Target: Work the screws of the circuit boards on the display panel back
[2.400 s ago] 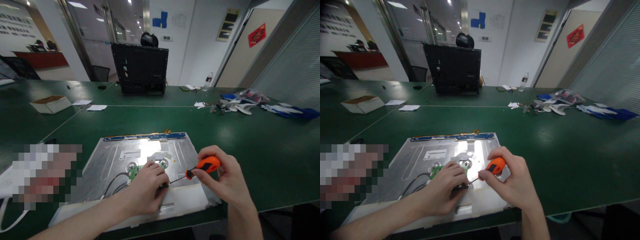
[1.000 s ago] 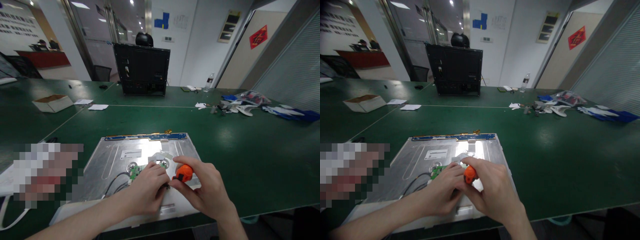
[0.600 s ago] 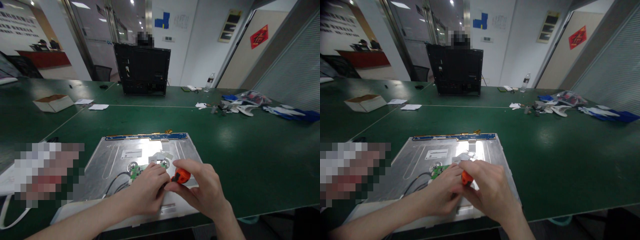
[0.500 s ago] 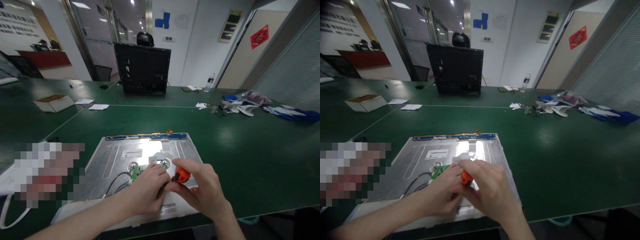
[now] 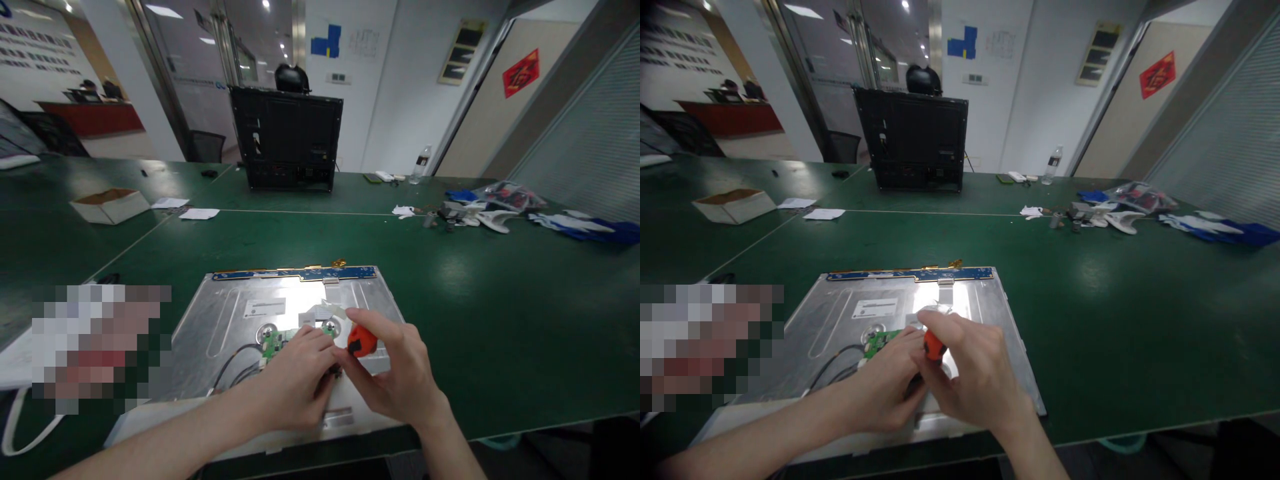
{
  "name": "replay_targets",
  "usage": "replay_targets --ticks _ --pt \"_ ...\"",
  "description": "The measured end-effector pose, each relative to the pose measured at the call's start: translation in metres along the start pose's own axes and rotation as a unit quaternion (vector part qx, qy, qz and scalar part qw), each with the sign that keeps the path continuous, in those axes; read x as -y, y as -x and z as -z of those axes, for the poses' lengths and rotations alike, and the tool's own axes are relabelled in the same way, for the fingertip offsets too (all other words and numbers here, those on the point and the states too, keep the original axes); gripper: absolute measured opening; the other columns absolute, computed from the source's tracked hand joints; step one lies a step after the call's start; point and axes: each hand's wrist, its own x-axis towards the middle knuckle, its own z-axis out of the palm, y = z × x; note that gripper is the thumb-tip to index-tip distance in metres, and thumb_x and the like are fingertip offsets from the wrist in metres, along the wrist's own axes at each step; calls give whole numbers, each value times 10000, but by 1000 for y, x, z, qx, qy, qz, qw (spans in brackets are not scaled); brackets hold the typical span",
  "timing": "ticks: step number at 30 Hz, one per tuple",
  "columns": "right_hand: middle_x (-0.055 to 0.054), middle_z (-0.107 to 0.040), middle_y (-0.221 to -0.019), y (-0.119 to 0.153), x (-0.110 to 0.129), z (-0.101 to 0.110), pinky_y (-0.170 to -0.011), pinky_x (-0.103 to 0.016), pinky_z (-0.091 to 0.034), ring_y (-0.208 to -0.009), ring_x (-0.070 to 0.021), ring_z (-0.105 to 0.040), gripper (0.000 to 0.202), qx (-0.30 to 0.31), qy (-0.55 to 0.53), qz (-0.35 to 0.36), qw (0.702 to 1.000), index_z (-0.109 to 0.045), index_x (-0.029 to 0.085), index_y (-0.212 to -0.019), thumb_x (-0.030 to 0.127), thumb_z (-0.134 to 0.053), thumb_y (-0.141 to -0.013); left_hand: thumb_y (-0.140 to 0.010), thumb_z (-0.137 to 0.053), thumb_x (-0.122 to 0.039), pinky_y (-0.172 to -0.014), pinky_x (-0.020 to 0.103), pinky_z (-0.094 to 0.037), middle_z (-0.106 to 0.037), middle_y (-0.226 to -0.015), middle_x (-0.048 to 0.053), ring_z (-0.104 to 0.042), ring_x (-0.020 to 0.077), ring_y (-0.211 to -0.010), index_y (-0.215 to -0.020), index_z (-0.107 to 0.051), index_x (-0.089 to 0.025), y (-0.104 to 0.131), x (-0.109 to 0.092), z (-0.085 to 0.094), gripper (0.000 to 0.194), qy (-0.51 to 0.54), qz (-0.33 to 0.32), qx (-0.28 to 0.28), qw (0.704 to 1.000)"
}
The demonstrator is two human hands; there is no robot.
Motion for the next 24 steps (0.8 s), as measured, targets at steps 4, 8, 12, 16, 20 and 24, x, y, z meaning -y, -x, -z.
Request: replay_targets --ticks 4,8,12,16,20,24 --pt "-7 -705 -878 -1 0 0 -612 -250 -537 -688 -147 -669 457 0 -4 7 1000 -382 248 -1310 206 -552 -888 -746 -518 -104 -801 406 -421 -619 -911 71 -556 231 -878 -877 -530 -162 0 0 0 143 2 -6 -7 1000" --pt "-51 -708 -991 -1 3 6 -669 -274 -551 -816 -174 -686 460 19 -11 4 1000 -404 217 -1312 193 -525 -869 -756 -517 -117 -827 423 -425 -618 -885 76 -557 242 -888 -823 -539 -166 0 -1 0 86 5 -3 -2 1000" --pt "-44 -711 -937 -3 4 8 -633 -276 -546 -785 -178 -688 450 10 -16 14 1000 -434 205 -1294 174 -516 -852 -771 -523 -143 -841 428 -438 -613 -872 83 -558 248 -886 -814 -543 -170 -1 0 0 54 2 -4 1 1000" --pt "-20 -695 -824 -3 4 7 -567 -255 -516 -699 -161 -670 422 -12 -23 34 999 -463 182 -1271 163 -540 -856 -789 -515 -157 -854 431 -453 -610 -878 83 -558 250 -890 -902 -555 -174 -1 1 -1 121 6 -10 -7 1000" --pt "-12 -686 -813 -1 4 6 -554 -260 -493 -678 -154 -654 387 -12 -10 33 999 -485 200 -1252 174 -550 -872 -801 -514 -165 -864 440 -456 -609 -910 85 -557 257 -914 -967 -554 -180 1 2 -2 171 3 -13 -9 1000" --pt "-11 -666 -802 -1 3 6 -521 -271 -446 -632 -149 -621 363 -4 -2 35 999 -502 203 -1237 196 -562 -879 -796 -514 -154 -864 437 -454 -607 -915 80 -559 252 -907 -965 -549 -182 2 4 -4 175 3 -17 -8 1000"
